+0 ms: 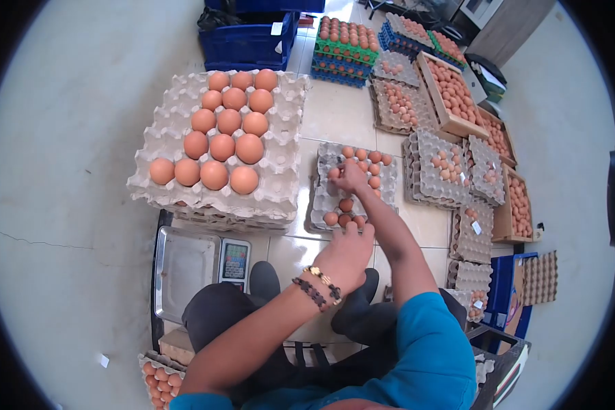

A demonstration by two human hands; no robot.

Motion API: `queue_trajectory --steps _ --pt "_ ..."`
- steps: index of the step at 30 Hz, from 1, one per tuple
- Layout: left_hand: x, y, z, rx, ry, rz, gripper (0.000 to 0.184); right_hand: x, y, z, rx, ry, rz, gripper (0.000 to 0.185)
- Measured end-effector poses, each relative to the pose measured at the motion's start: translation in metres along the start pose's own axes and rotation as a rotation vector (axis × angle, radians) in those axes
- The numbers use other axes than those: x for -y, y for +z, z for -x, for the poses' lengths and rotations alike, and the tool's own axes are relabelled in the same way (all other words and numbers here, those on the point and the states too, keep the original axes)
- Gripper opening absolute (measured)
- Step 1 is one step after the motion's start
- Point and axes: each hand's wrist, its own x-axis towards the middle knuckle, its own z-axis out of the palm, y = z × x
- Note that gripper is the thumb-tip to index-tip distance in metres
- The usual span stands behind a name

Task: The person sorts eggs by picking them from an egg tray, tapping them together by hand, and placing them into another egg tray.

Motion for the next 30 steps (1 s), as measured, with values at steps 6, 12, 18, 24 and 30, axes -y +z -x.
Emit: queue_trajectory --steps 6,12,18,24,30 --pt "0.043 -0.036 -0.012 -0.167 0.134 0.820 0.032 -0.003 -0.079 0.039 0.610 0.202 -1.126 0.026" --pt "0.046 -0.097 0.000 -0.137 -0.169 1.552 0.023 0.098 -0.193 0.183 0.481 -0.089 -1.393 0.031" --pt "0.034 -0.083 0.006 0.038 -0.024 1.799 0.036 0.140 -0.231 0.245 0.305 -0.202 -1.029 0.033" --pt "0.024 -0.073 0.009 0.284 0.005 1.794 0.061 0.137 -0.222 0.259 0.132 -0.167 -0.982 0.036" --pt "0.031 -0.057 0.002 0.354 0.052 1.816 0.062 0.136 -0.212 0.257 0.076 -0.199 -0.898 0.033"
